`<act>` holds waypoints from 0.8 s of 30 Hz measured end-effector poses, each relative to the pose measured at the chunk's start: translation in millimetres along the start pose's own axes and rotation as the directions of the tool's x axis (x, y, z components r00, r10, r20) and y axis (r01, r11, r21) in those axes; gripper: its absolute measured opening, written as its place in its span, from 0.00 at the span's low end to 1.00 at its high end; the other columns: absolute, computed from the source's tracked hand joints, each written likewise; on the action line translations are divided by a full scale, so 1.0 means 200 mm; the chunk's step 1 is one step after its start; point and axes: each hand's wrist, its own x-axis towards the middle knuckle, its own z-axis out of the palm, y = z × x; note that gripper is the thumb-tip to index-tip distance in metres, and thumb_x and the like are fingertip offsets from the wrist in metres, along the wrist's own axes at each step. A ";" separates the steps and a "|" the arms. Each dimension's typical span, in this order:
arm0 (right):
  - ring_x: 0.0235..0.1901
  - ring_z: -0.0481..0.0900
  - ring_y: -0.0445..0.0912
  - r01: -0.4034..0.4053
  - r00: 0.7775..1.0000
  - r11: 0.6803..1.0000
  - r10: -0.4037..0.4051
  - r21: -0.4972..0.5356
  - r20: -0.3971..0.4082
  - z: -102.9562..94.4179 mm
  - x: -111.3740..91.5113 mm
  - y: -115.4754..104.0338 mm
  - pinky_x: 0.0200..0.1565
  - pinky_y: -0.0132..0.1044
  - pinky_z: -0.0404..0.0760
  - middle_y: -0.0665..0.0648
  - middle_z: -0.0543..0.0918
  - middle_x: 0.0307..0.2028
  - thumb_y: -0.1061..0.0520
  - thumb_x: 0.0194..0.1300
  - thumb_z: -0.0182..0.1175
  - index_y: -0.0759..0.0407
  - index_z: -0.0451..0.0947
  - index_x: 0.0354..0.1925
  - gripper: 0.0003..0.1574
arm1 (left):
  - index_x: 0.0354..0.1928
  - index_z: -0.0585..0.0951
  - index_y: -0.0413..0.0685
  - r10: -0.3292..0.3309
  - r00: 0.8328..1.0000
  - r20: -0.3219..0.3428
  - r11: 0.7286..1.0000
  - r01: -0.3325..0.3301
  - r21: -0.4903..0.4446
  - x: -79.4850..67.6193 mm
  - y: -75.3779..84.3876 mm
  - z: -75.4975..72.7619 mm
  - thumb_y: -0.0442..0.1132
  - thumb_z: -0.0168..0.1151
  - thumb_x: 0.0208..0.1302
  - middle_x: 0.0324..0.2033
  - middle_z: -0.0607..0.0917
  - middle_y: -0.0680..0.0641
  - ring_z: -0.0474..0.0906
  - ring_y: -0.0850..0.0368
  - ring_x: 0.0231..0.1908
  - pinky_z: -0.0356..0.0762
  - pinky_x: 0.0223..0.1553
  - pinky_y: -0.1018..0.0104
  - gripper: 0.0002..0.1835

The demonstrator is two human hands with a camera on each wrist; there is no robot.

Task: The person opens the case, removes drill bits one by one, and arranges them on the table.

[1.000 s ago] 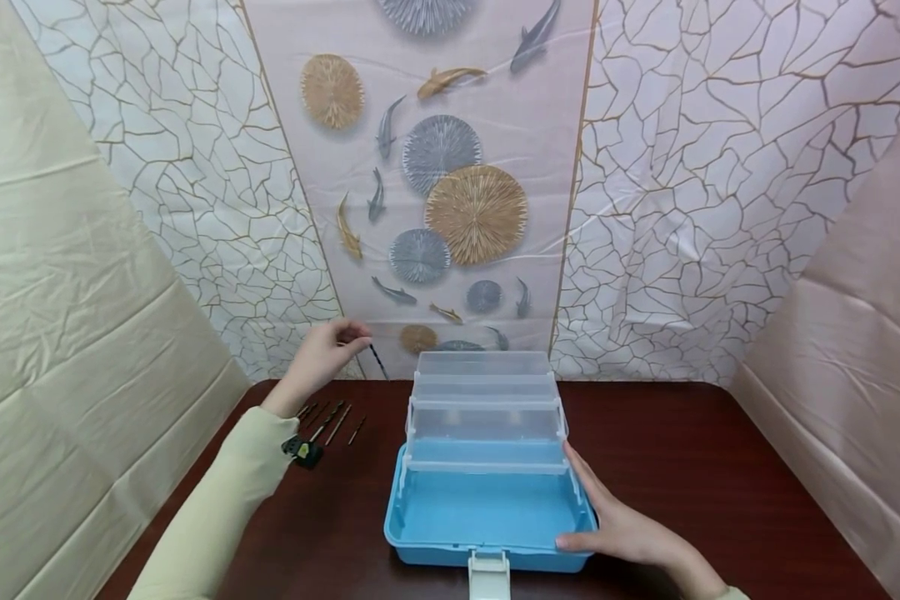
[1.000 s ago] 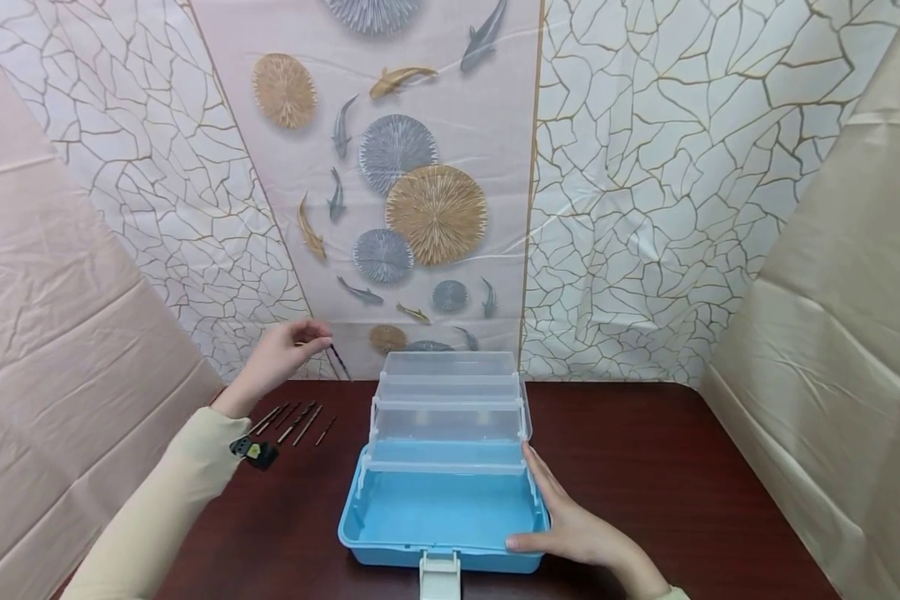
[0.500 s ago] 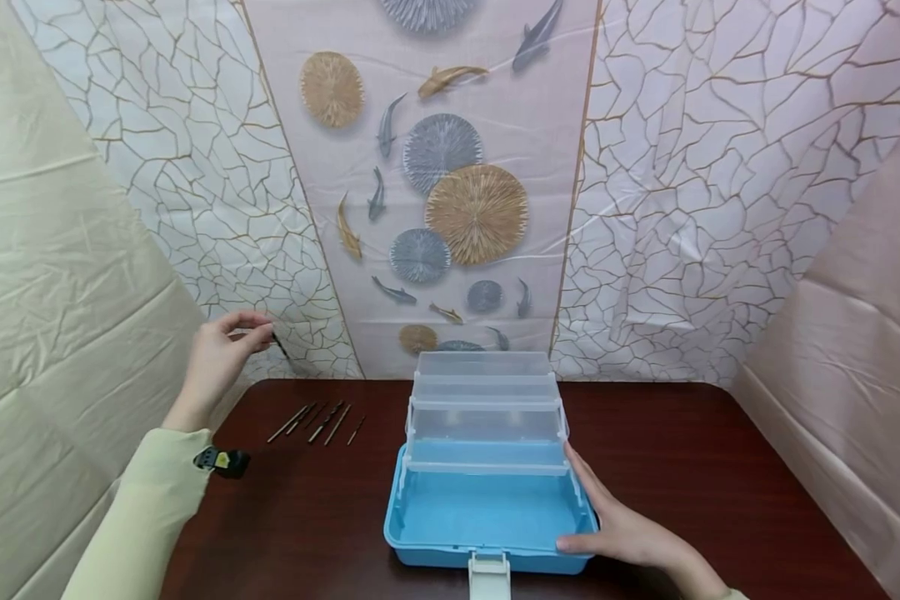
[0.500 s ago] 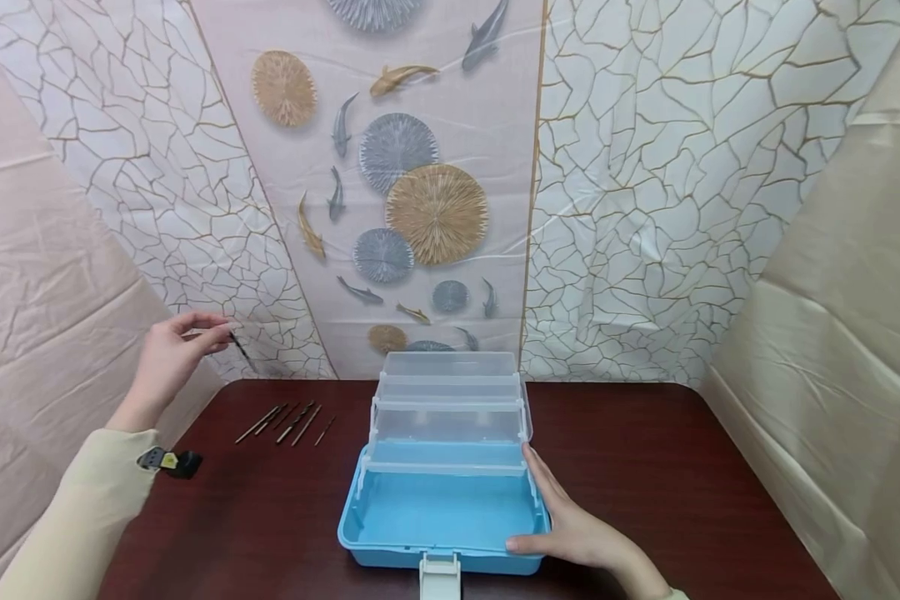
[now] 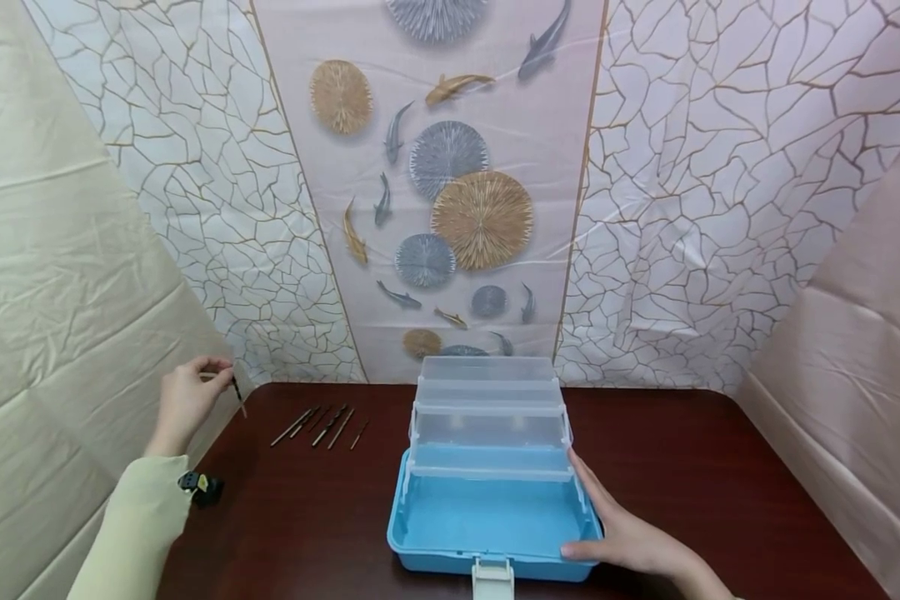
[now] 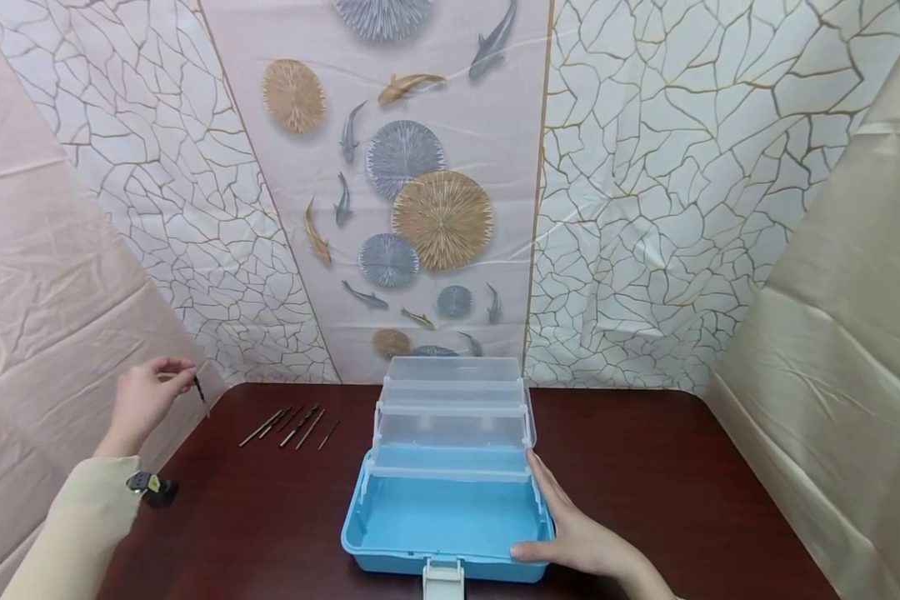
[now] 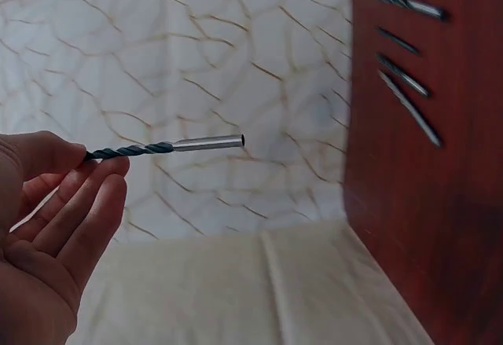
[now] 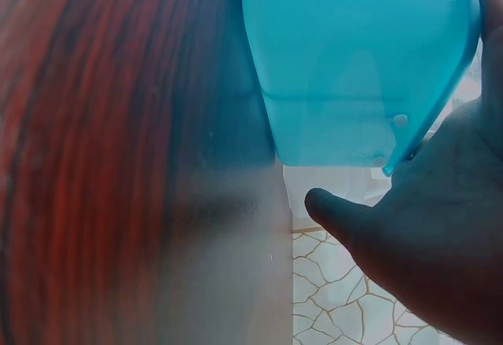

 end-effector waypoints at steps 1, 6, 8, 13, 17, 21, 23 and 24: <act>0.67 0.27 0.58 0.000 1.000 1.000 0.000 -0.003 -0.003 0.00 0.00 0.00 0.57 0.69 0.45 0.54 0.25 0.71 0.57 0.57 0.66 0.44 0.22 0.72 0.68 | 0.38 0.81 0.40 0.005 1.000 0.004 1.000 -0.005 0.020 0.00 -0.02 0.02 0.40 0.58 0.64 0.33 0.84 0.40 0.80 0.57 0.30 0.72 0.27 0.71 0.10; 0.67 0.27 0.57 -0.018 1.000 1.000 0.018 0.003 -0.005 0.00 -0.01 0.00 0.57 0.69 0.43 0.53 0.25 0.71 0.56 0.57 0.66 0.42 0.22 0.71 0.68 | 0.40 0.80 0.38 0.014 0.999 0.043 0.996 -0.017 0.090 -0.03 -0.11 0.09 0.37 0.56 0.65 0.34 0.83 0.38 0.80 0.43 0.35 0.75 0.32 0.55 0.10; 0.67 0.26 0.57 -0.027 1.000 1.000 0.027 0.009 0.006 0.00 -0.01 0.01 0.56 0.70 0.42 0.53 0.24 0.70 0.56 0.58 0.65 0.41 0.22 0.71 0.68 | 0.43 0.78 0.36 -0.002 0.998 0.070 0.995 -0.006 0.103 -0.05 -0.14 0.12 0.36 0.54 0.65 0.35 0.82 0.36 0.79 0.41 0.35 0.75 0.31 0.51 0.10; 0.66 0.24 0.55 -0.051 0.998 0.998 0.050 0.035 0.033 0.00 -0.01 0.01 0.57 0.69 0.42 0.51 0.23 0.70 0.57 0.59 0.64 0.38 0.21 0.71 0.67 | 0.47 0.75 0.33 -0.024 0.989 0.149 0.989 0.001 0.151 -0.09 -0.24 0.20 0.33 0.52 0.65 0.36 0.81 0.33 0.78 0.40 0.34 0.74 0.30 0.49 0.12; 0.67 0.24 0.55 -0.055 0.998 0.998 0.055 0.031 0.028 -0.01 0.00 0.00 0.57 0.69 0.42 0.51 0.23 0.70 0.57 0.59 0.65 0.38 0.21 0.71 0.67 | 0.44 0.76 0.32 -0.003 0.983 0.185 0.985 -0.030 0.171 -0.12 -0.30 0.24 0.31 0.53 0.63 0.35 0.81 0.33 0.77 0.38 0.35 0.73 0.33 0.47 0.10; 0.67 0.25 0.57 -0.046 0.999 0.999 0.046 0.024 0.025 0.00 0.00 0.00 0.57 0.70 0.41 0.53 0.23 0.70 0.57 0.58 0.65 0.39 0.21 0.71 0.68 | 0.41 0.77 0.32 -0.003 0.984 0.177 0.985 -0.028 0.171 -0.14 -0.35 0.27 0.30 0.55 0.61 0.33 0.81 0.33 0.77 0.38 0.34 0.73 0.32 0.48 0.08; 0.67 0.24 0.56 -0.049 0.998 0.998 0.048 0.032 0.031 0.00 0.00 0.00 0.57 0.70 0.41 0.52 0.23 0.70 0.57 0.59 0.65 0.38 0.21 0.71 0.68 | 0.40 0.78 0.32 -0.017 0.985 0.170 0.985 -0.012 0.171 -0.15 -0.37 0.28 0.30 0.55 0.62 0.32 0.81 0.34 0.78 0.40 0.31 0.73 0.30 0.49 0.08; 0.67 0.24 0.55 -0.052 0.998 0.998 0.051 0.037 0.037 0.00 0.00 0.00 0.57 0.70 0.41 0.52 0.23 0.70 0.57 0.59 0.64 0.38 0.21 0.71 0.67 | 0.40 0.78 0.32 -0.027 0.985 0.169 0.985 -0.003 0.171 -0.15 -0.37 0.28 0.30 0.55 0.62 0.32 0.81 0.34 0.78 0.41 0.30 0.73 0.29 0.50 0.08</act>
